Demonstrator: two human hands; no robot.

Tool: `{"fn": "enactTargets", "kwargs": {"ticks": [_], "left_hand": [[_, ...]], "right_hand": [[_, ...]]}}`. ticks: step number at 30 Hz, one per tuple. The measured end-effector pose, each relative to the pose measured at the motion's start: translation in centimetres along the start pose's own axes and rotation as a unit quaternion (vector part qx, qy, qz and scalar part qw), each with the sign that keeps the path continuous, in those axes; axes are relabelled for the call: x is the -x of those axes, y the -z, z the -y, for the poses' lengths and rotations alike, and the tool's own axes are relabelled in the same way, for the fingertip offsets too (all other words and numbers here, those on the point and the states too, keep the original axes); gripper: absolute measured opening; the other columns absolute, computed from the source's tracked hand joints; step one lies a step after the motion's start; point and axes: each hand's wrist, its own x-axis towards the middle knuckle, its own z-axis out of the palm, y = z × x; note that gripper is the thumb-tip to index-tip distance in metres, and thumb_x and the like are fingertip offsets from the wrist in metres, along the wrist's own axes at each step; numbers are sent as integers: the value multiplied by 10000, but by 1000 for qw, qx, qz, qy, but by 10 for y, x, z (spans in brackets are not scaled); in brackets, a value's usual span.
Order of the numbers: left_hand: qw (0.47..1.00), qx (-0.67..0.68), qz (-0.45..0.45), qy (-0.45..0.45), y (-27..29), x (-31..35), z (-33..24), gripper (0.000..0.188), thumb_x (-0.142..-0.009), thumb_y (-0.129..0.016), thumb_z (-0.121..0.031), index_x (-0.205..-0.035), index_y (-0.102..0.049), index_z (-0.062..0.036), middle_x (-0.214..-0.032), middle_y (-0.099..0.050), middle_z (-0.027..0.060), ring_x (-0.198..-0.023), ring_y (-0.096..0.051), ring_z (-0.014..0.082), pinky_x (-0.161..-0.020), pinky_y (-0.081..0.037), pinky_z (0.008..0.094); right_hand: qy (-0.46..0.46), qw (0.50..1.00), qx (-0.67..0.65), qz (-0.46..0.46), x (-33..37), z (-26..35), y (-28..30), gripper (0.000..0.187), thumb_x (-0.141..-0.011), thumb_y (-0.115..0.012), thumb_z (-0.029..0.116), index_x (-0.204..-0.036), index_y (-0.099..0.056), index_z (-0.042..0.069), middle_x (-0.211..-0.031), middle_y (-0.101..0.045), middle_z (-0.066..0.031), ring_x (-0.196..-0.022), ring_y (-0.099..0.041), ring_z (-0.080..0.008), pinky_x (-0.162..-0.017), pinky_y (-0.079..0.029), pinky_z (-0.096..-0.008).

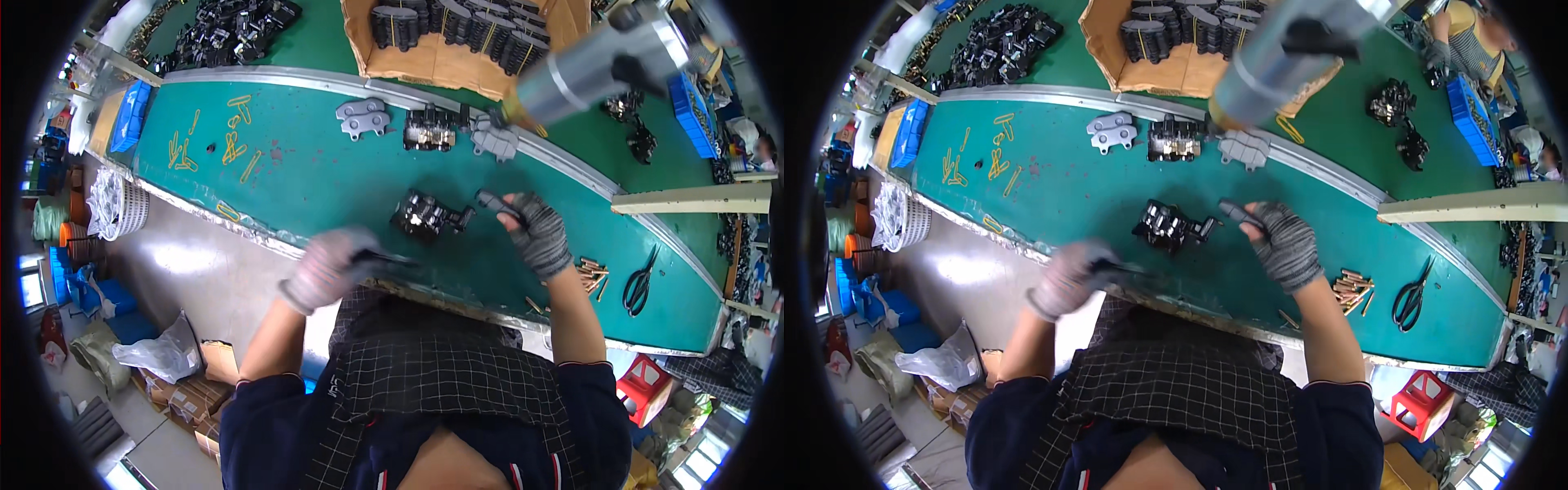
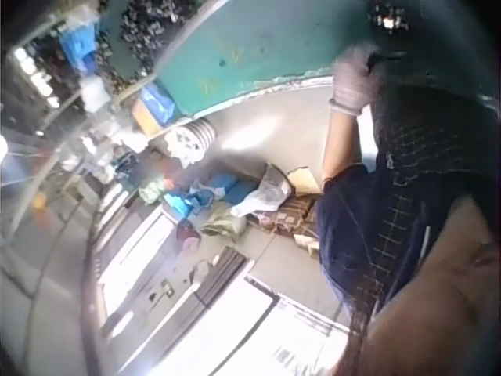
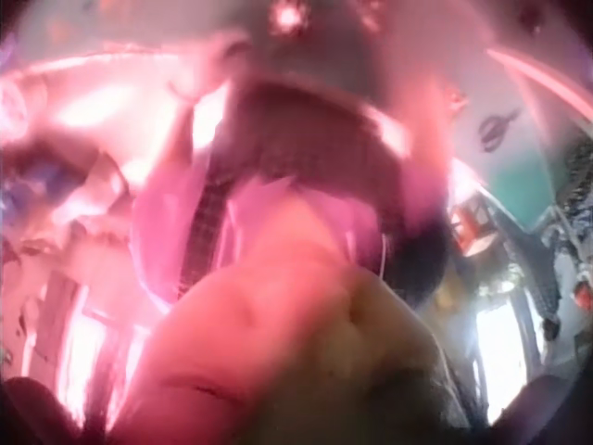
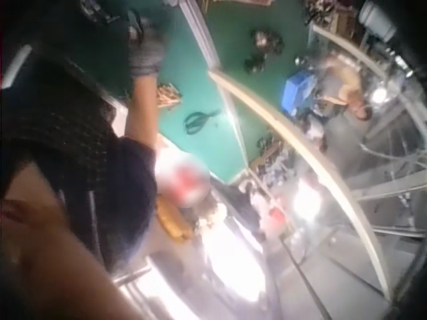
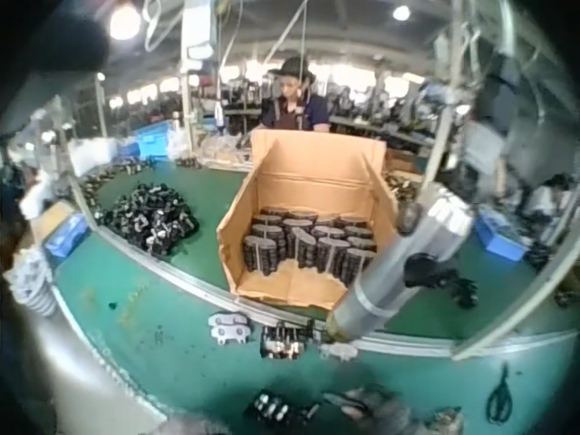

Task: Assembling small engine components using a pneumatic screwdriver at a factory workstation.

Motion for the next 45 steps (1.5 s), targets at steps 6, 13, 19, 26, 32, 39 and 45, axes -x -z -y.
{"fn": "enactTargets", "kwargs": {"ticks": [6, 13, 19, 26, 32, 39, 45], "left_hand": [[998, -47, -34, -27, -81, -16, -22, 251, -726, -740, -138, -947, -633, -83, -942, -611, 113, -853, -607, 315, -691, -496, 402], [945, -234, -197, -112, -38, -38, -52, 482, -696, -767, -177, -1138, -582, -120, -979, -609, 121, -907, -596, 335, -802, -498, 412], [968, -181, -145, -95, -62, -88, -5, 531, -686, -774, -176, -1161, -554, -91, -1024, -605, 145, -923, -594, 340, -820, -497, 419], [968, -101, -219, -64, -64, -63, -12, 395, -744, -723, -216, -1100, -612, -84, -942, -615, 139, -879, -585, 325, -770, -485, 433], [980, -183, -39, -65, -72, -40, -13, 344, -721, -753, -184, -1021, -635, -65, -846, -617, 121, -769, -583, 323, -690, -487, 404], [989, -137, -34, -52, -79, -35, -11, 347, -711, -757, -178, -1021, -640, -72, -817, -625, 112, -774, -590, 312, -686, -487, 404], [991, -130, -26, -25, -75, -31, -15, 358, -654, -769, -166, -980, -642, -88, -852, -634, 110, -808, -599, 325, -688, -492, 425]], "right_hand": [[99, 993, -28, 53, 55, 29, -18, 283, -783, -723, 193, -1029, -647, 75, -951, -645, -125, -847, -632, -314, -714, -507, -403], [93, 993, 64, 47, 80, 24, -12, 355, -740, -750, 190, -1048, -611, 82, -937, -637, -140, -824, -628, -339, -686, -518, -417], [107, 992, 56, -32, 70, 12, -12, 400, -730, -740, 101, -1085, -559, 80, -941, -627, -155, -806, -623, -358, -662, -527, -413], [123, 992, 18, 7, 29, 15, -26, 347, -747, -720, 163, -1060, -601, 71, -978, -588, -137, -847, -613, -321, -716, -525, -391], [128, 991, -14, 33, 29, 21, -19, 324, -738, -746, 172, -1017, -627, 60, -922, -596, -113, -795, -614, -298, -699, -521, -387], [125, 989, -51, 56, 40, 1, -20, 348, -739, -767, 105, -1060, -637, 66, -828, -615, -121, -743, -616, -294, -669, -508, -367], [160, 983, -82, 30, 35, -3, -24, 305, -739, -768, 138, -1011, -646, 72, -768, -617, -97, -683, -601, -281, -599, -492, -381]]}}
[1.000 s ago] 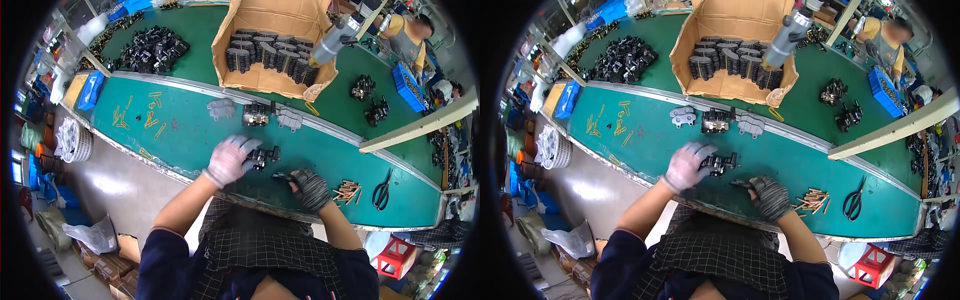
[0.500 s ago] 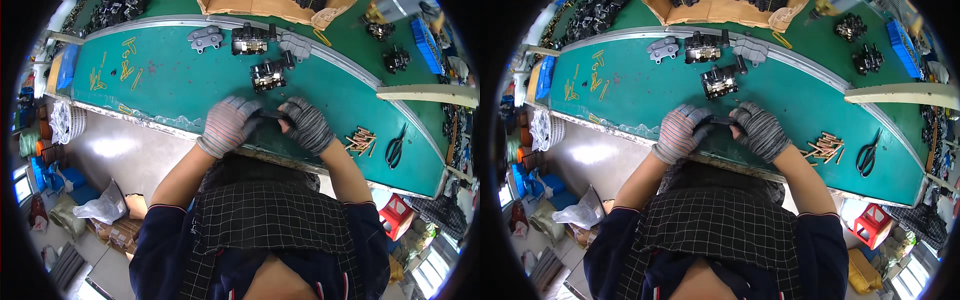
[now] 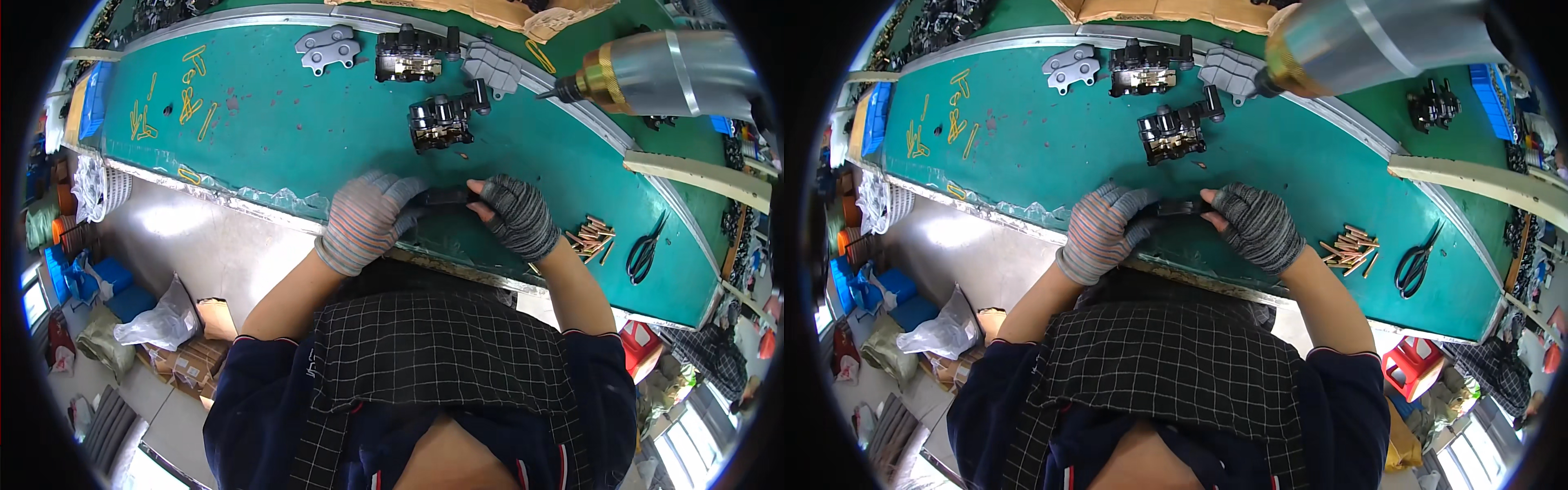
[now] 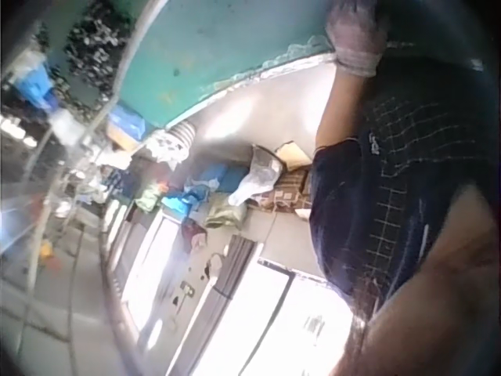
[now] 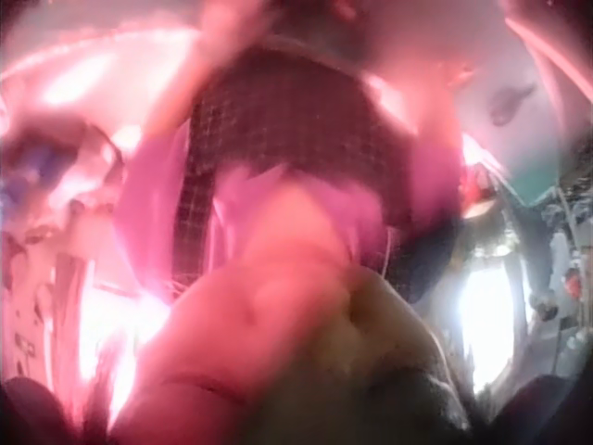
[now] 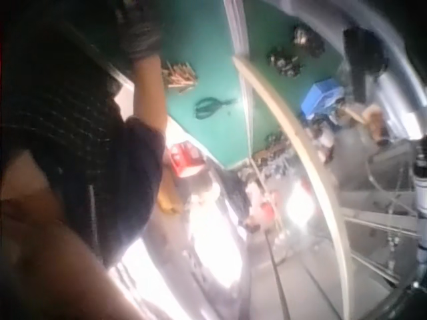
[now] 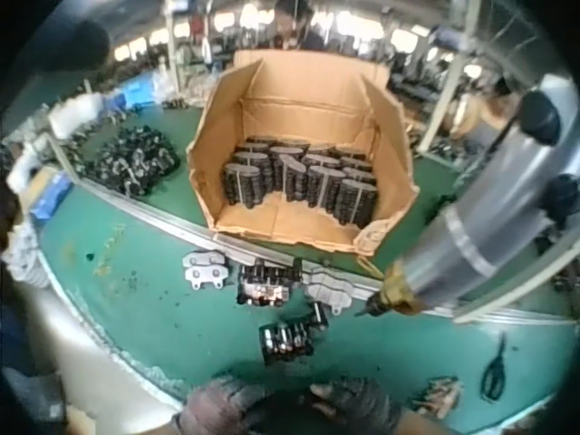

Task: Assembling small engine components using a pneumatic screwdriver at a factory workstation.

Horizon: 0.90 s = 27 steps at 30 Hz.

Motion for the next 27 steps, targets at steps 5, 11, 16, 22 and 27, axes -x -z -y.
{"fn": "enactTargets", "kwargs": {"ticks": [5, 11, 16, 22, 27], "left_hand": [[999, 23, -26, 7, 5, -10, 3, 363, -644, -775, -187, -971, -643, -99, -832, -625, 106, -790, -595, 320, -686, -491, 420], [992, -29, -112, 39, 4, -34, 13, 358, -643, -781, -208, -962, -644, -125, -836, -604, 80, -791, -581, 295, -695, -488, 404], [982, -94, -161, 21, -2, -39, 4, 380, -635, -776, -175, -981, -639, -102, -959, -608, 96, -859, -577, 314, -727, -492, 404], [947, -189, -140, -220, -7, -76, 4, 405, -616, -750, -184, -990, -618, -100, -1000, -603, 102, -890, -580, 308, -765, -490, 412], [948, -208, -33, -238, -7, -92, 17, 331, -680, -691, -218, -977, -614, -93, -1017, -600, 98, -924, -587, 267, -799, -488, 396]], "right_hand": [[17, 1000, -18, 14, -20, -6, 11, 312, -741, -766, 141, -1021, -644, 80, -786, -633, -101, -677, -607, -279, -601, -494, -378], [67, 996, 50, 17, -68, -27, 33, 383, -731, -772, 80, -1078, -610, 74, -853, -653, -119, -723, -638, -299, -627, -520, -368], [90, 995, 32, 36, -70, -46, 25, 311, -745, -763, 190, -1007, -645, 71, -849, -661, -117, -738, -642, -300, -628, -517, -371], [-92, 994, -49, 22, -64, -24, 18, 277, -804, -722, 241, -973, -648, 35, -867, -671, -136, -745, -660, -292, -643, -527, -364], [-363, 896, -247, 62, -70, 13, 38, 219, -847, -677, 222, -960, -648, 37, -835, -663, -128, -728, -654, -269, -648, -524, -344]]}}
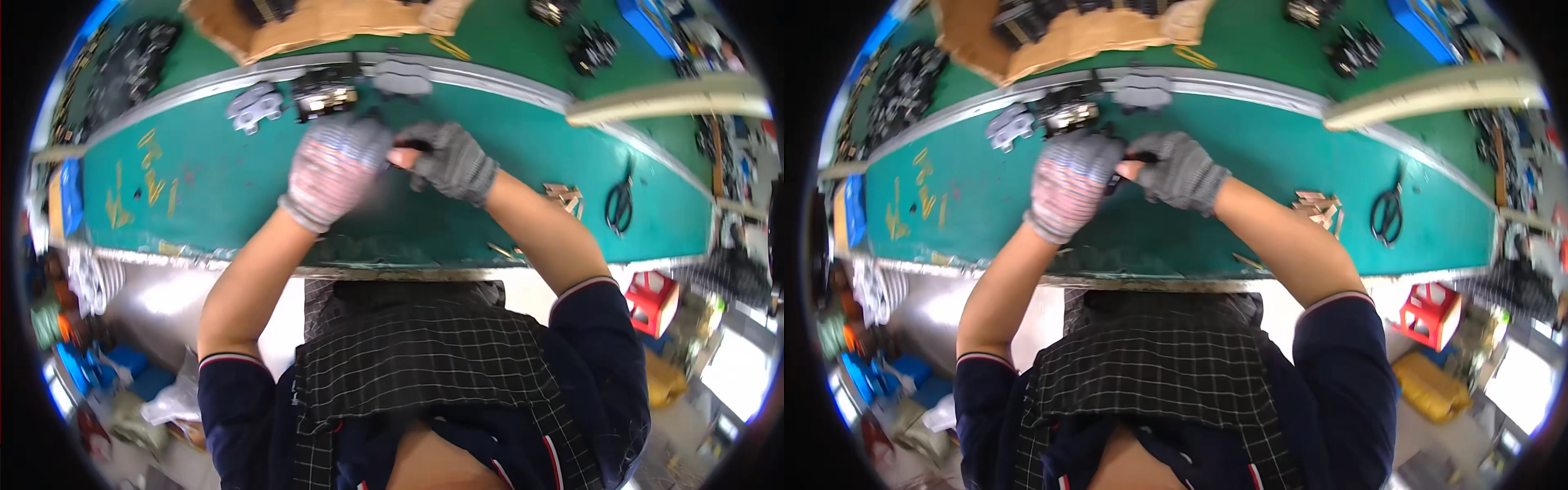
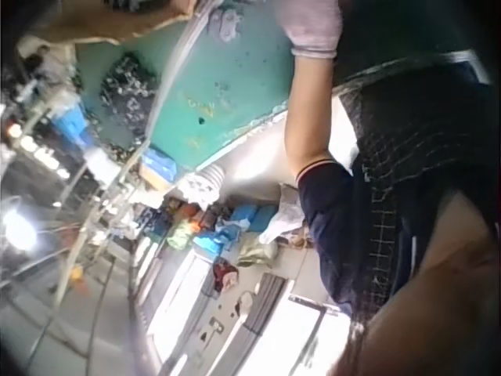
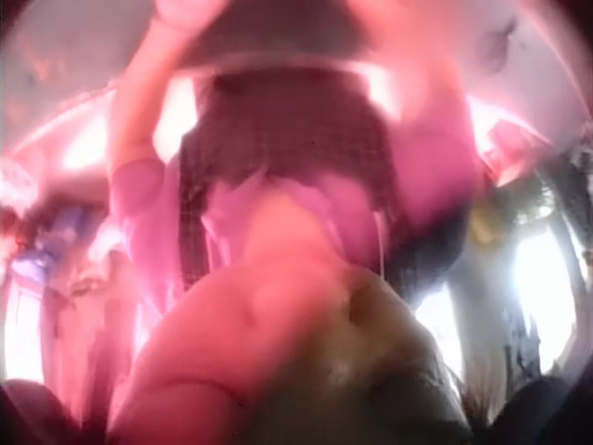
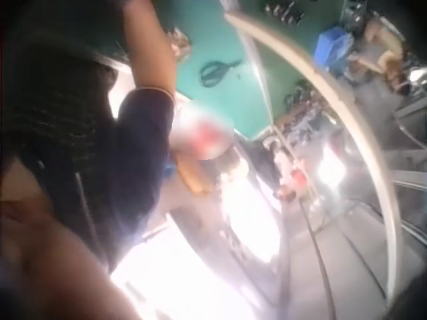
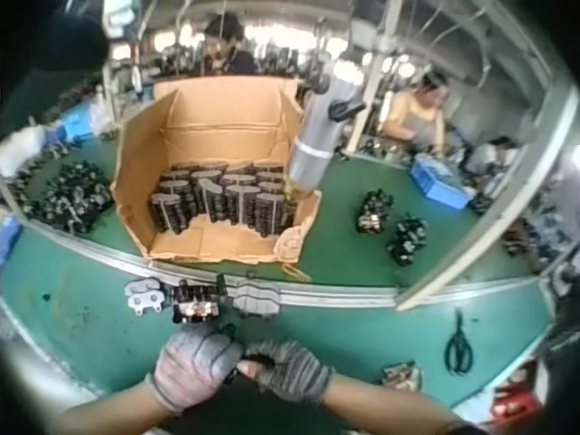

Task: Assembling small engine components using a pneumatic screwdriver at a factory workstation.

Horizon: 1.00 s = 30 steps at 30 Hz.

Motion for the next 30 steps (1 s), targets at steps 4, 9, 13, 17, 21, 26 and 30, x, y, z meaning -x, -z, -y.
{"fn": "enactTargets", "kwargs": {"ticks": [4, 9, 13, 17, 21, 26, 30], "left_hand": [[998, 15, -50, 24, 6, 2, -14, 432, -614, -793, -282, -950, -613, -77, -978, -606, 108, -901, -592, 271, -771, -505, 397], [988, 70, -86, 105, 3, -4, -27, 557, -576, -868, -329, -980, -596, -59, -916, -609, 131, -828, -605, 298, -714, -520, 375], [911, 318, -33, 259, 4, 2, -58, 572, -642, -855, -316, -1057, -576, -39, -929, -629, 124, -813, -628, 262, -715, -526, 343], [683, 597, -53, 417, 5, 15, -86, 554, -752, -764, -414, -1092, -569, -22, -977, -639, 99, -822, -635, 207, -723, -533, 340], [520, 715, -102, 456, 6, 21, -100, 594, -836, -630, -562, -1043, -595, -7, -915, -661, 89, -784, -646, 176, -695, -539, 302], [462, 750, -72, 468, 0, 22, -87, 646, -862, -558, -610, -1099, -580, -9, -936, -659, 96, -806, -652, 175, -702, -544, 298], [494, 742, -99, 443, 17, 22, -78, 643, -860, -585, -584, -1161, -557, -16, -1009, -631, 91, -875, -633, 171, -762, -532, 312]], "right_hand": [[140, 972, 160, -95, 39, -35, 35, 130, -852, -669, 144, -921, -649, 35, -800, -640, -100, -718, -639, -218, -645, -514, -303], [154, 885, 426, -107, 125, -78, 60, 94, -767, -697, 92, -840, -644, 70, -810, -616, -87, -734, -627, -249, -629, -514, -336], [139, 857, 484, -105, 145, -87, 42, 124, -699, -703, 78, -803, -634, 81, -802, -603, -93, -726, -612, -271, -612, -506, -376], [144, 882, 423, -151, 161, -90, 20, 147, -678, -697, 112, -811, -637, 91, -824, -600, -94, -753, -603, -287, -647, -496, -399], [138, 838, 499, -173, 159, -103, 1, 174, -683, -694, 129, -844, -643, 88, -851, -614, -96, -799, -610, -295, -702, -500, -399], [272, 866, 361, -215, 107, -50, -8, 181, -693, -668, 57, -869, -626, 63, -841, -633, -113, -739, -618, -295, -612, -509, -395], [335, 842, 395, -151, 83, -13, -8, 206, -731, -669, 102, -932, -646, 66, -857, -650, -105, -750, -629, -274, -631, -509, -391]]}}
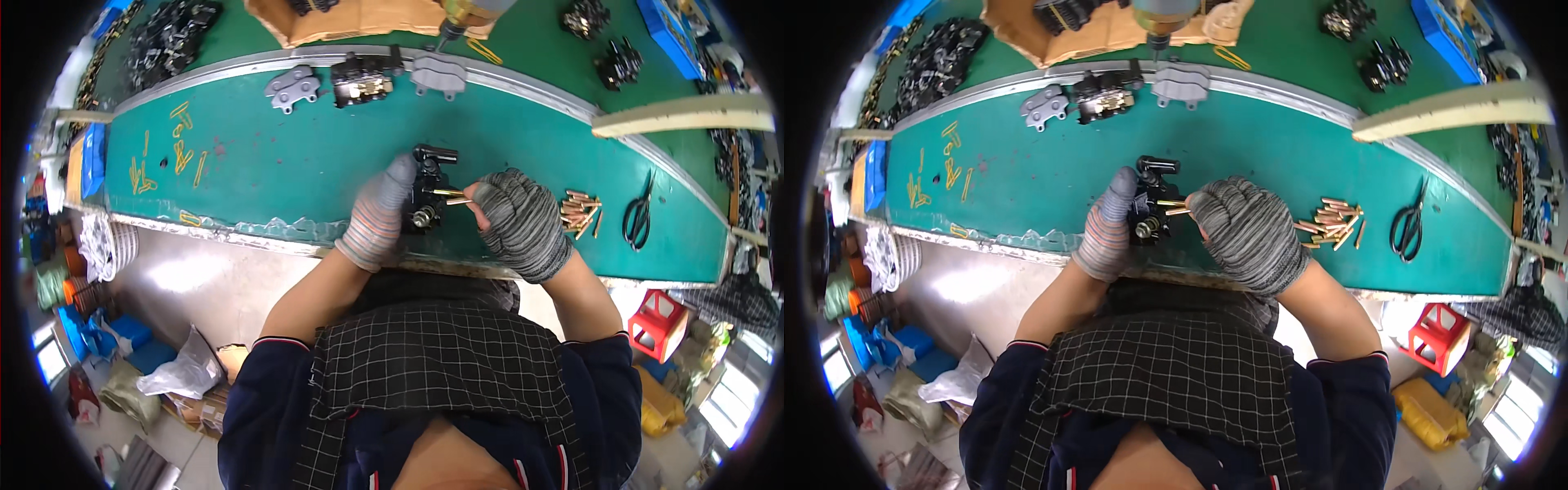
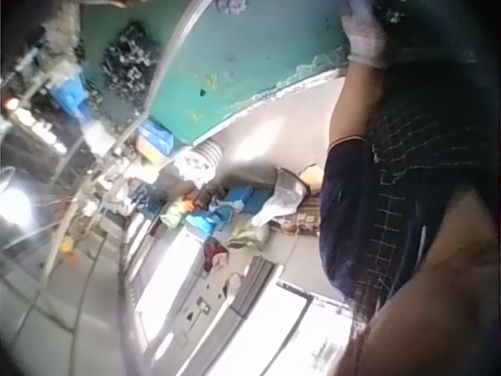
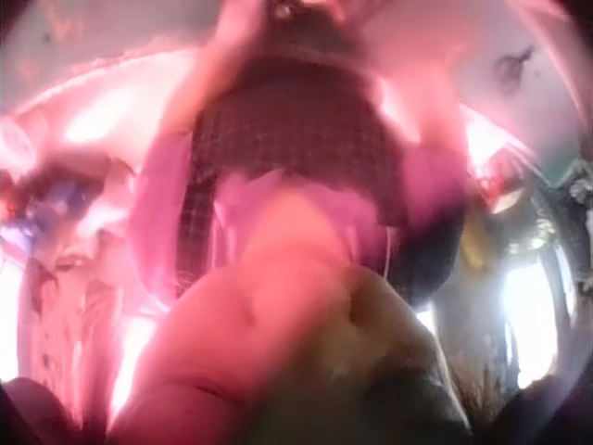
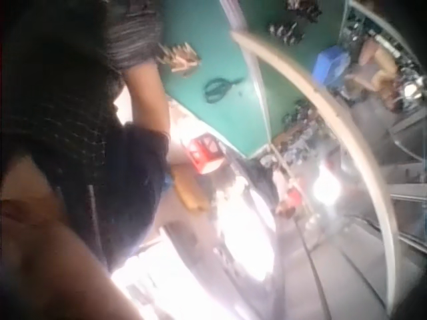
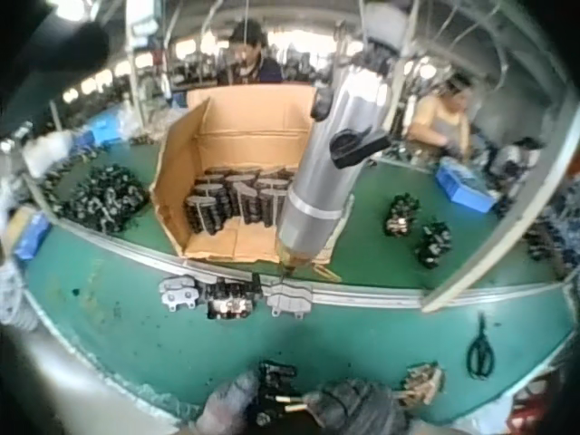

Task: Assembling small engine components using a pneumatic screwdriver at a factory workstation.

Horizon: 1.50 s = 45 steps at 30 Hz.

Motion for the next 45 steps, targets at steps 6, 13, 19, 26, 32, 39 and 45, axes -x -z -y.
{"fn": "enactTargets", "kwargs": {"ticks": [6, 13, 19, 26, 32, 39, 45], "left_hand": [[993, -70, 12, -97, 17, -8, 3, 688, -866, -528, -631, -1176, -545, -18, -951, -657, 98, -842, -658, 196, -752, -542, 320], [984, 165, -7, 66, 30, -17, -2, 703, -845, -566, -618, -1250, -510, -47, -1059, -644, 139, -938, -650, 245, -830, -536, 366], [984, 171, 2, 57, 23, -14, -4, 687, -831, -587, -610, -1253, -518, -73, -1066, -638, 134, -955, -644, 247, -836, -536, 378], [976, 171, 26, 131, 2, -5, -17, 659, -812, -614, -601, -1234, -533, -100, -1035, -633, 103, -929, -637, 255, -787, -545, 424], [938, 291, 10, 188, 11, -15, -5, 592, -787, -652, -609, -1139, -539, -147, -939, -646, 65, -763, -648, 195, -571, -534, 337], [921, 322, 66, 210, 24, -21, -8, 577, -786, -617, -655, -1112, -545, -183, -920, -656, 39, -766, -652, 189, -513, -498, 333], [912, 353, 23, 209, 25, -22, -11, 550, -814, -602, -618, -1147, -569, -182, -919, -633, 25, -734, -618, 187, -520, -475, 326]], "right_hand": [[130, 990, 51, 30, -37, 12, -12, 182, -777, -691, 147, -940, -663, 69, -794, -657, -71, -697, -631, -242, -627, -511, -382], [-9, 990, -136, 32, -41, 10, -12, 195, -774, -732, 161, -929, -658, 68, -791, -679, -73, -700, -659, -243, -615, -529, -363], [37, 993, -105, 44, -33, 18, -16, 166, -778, -729, 166, -892, -646, 78, -777, -676, -84, -710, -665, -257, -622, -531, -356], [29, 986, -33, 162, -35, 19, -12, 165, -765, -765, 193, -824, -654, 86, -763, -664, -86, -668, -639, -289, -599, -501, -320], [48, 908, -68, -411, -65, -50, 54, 637, -824, -735, 289, -1331, -411, 78, -1146, -586, -129, -971, -575, -235, -828, -477, -380], [-67, 789, -601, -106, -142, -71, 64, 830, -752, -711, 501, -1369, -362, 71, -910, -571, -109, -790, -568, -244, -707, -475, -389], [-111, 699, -700, -92, -147, 16, -6, 750, -773, -680, 469, -1343, -385, 80, -718, -479, -67, -603, -506, -204, -537, -428, -380]]}}
